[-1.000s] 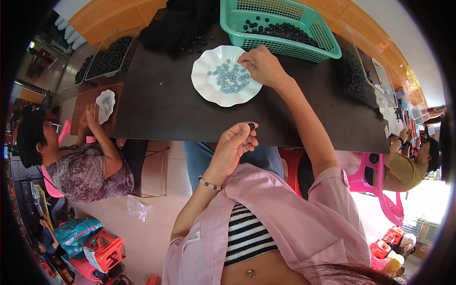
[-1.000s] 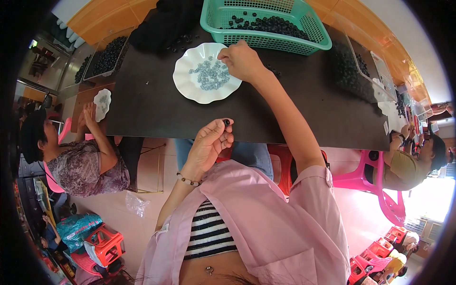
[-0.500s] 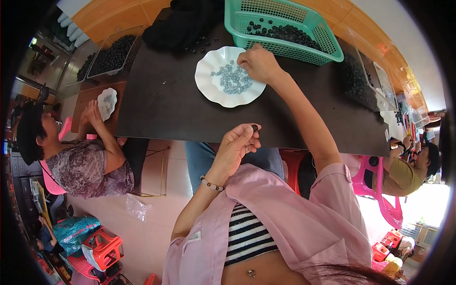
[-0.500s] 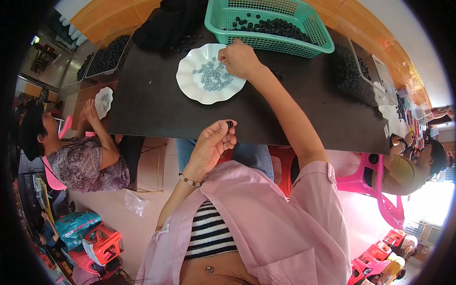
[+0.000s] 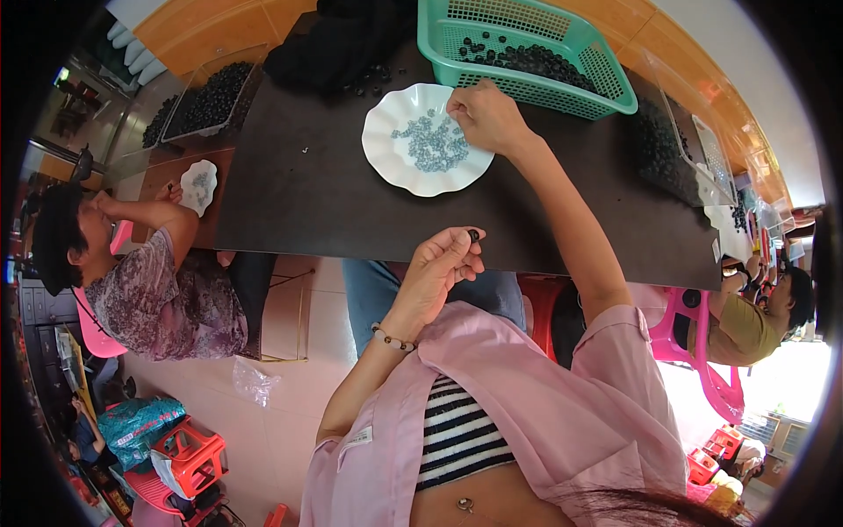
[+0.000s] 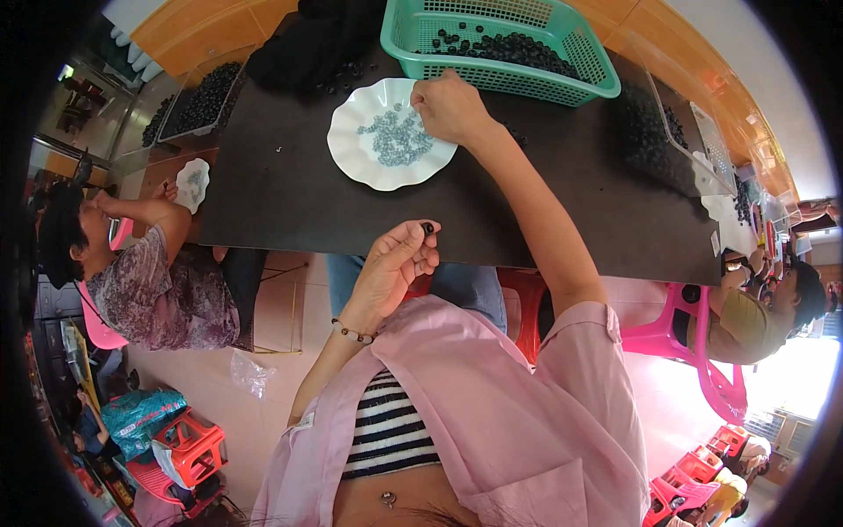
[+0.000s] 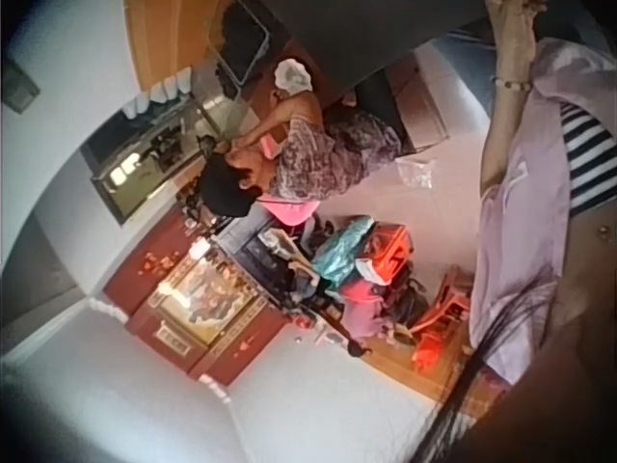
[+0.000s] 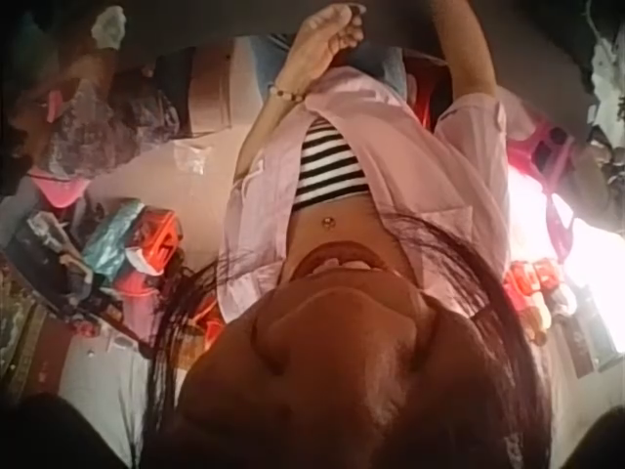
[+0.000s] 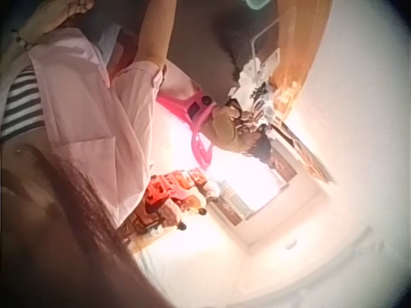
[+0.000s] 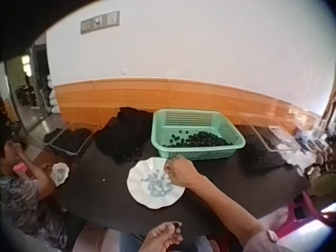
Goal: Assembling small blue beads into black rubber grommets or gaskets at a shared workspace.
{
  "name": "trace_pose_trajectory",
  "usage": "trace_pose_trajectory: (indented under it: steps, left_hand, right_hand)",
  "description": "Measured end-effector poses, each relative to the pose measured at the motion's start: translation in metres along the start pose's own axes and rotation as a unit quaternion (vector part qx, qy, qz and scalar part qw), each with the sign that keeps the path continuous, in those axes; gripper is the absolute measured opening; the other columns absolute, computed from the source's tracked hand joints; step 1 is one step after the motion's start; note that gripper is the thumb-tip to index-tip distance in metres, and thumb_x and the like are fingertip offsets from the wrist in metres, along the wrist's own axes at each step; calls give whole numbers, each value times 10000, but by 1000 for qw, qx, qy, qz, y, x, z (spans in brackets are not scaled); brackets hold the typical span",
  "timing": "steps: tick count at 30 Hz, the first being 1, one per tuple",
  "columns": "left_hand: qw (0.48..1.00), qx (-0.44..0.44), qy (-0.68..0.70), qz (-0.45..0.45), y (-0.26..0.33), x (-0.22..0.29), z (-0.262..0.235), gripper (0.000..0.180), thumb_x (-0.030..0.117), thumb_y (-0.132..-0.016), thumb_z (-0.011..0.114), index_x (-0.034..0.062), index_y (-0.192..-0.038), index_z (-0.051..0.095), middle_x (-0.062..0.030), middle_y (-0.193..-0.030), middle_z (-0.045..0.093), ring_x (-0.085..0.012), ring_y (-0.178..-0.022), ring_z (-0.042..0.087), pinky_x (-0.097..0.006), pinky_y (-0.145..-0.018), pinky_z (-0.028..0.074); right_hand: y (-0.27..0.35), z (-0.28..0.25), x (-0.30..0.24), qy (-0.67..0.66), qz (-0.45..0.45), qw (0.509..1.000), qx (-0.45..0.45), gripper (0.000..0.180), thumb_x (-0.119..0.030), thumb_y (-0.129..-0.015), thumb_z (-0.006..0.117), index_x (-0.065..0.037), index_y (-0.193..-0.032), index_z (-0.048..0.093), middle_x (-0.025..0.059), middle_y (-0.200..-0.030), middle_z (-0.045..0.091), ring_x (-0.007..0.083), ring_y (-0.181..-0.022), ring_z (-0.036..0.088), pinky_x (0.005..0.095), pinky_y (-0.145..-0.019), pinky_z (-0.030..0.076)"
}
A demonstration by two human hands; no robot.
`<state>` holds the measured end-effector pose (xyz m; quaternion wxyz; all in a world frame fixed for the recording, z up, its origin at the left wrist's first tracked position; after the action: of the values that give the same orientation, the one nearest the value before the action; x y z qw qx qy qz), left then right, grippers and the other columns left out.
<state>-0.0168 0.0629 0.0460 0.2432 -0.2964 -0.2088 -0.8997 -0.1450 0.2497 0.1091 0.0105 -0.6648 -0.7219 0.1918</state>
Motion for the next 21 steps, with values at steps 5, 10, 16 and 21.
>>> trace_pose_trajectory:
  steps: [5,10,16,21]
  left_hand:
    - [1000,-1,-3,1,-1,1,1,259,247,-983,530,16,-1089,588,-5,-872,587,-89,-736,586,-219,-657,467]
    - [1000,-3,1,5,2,-2,0,260,240,-985,528,11,-1092,586,-6,-872,586,-88,-730,584,-218,-657,465]
    - [1000,-9,-2,12,5,-2,1,261,239,-986,526,8,-1093,586,-5,-872,586,-87,-729,583,-216,-657,460]
    - [1000,-7,-9,13,8,-5,0,268,248,-985,526,9,-1088,592,-1,-868,586,-84,-730,582,-213,-662,455]
  right_hand:
    - [4,-2,-1,-8,-20,999,27,156,-68,-767,613,-89,-909,675,67,-825,674,287,-894,558,389,-768,496]
    - [3,7,-6,14,-23,999,-18,142,-65,-762,643,-102,-893,684,66,-827,675,285,-915,552,383,-781,496]
    - [1,-6,-14,-9,-21,1000,16,94,-92,-791,636,-83,-876,675,68,-826,678,286,-887,563,386,-768,493]
    - [8,-18,-21,-45,-1,997,63,112,-121,-815,635,-79,-913,672,77,-846,685,278,-878,578,391,-762,494]
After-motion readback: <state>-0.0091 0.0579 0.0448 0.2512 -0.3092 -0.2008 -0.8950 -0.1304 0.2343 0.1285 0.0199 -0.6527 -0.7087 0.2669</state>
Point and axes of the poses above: each hand's wrist, its own y-axis away from the middle knuckle, its own z-axis out of the palm, x = y × z, the point moved 5 cm from there along -y, towards the middle knuckle
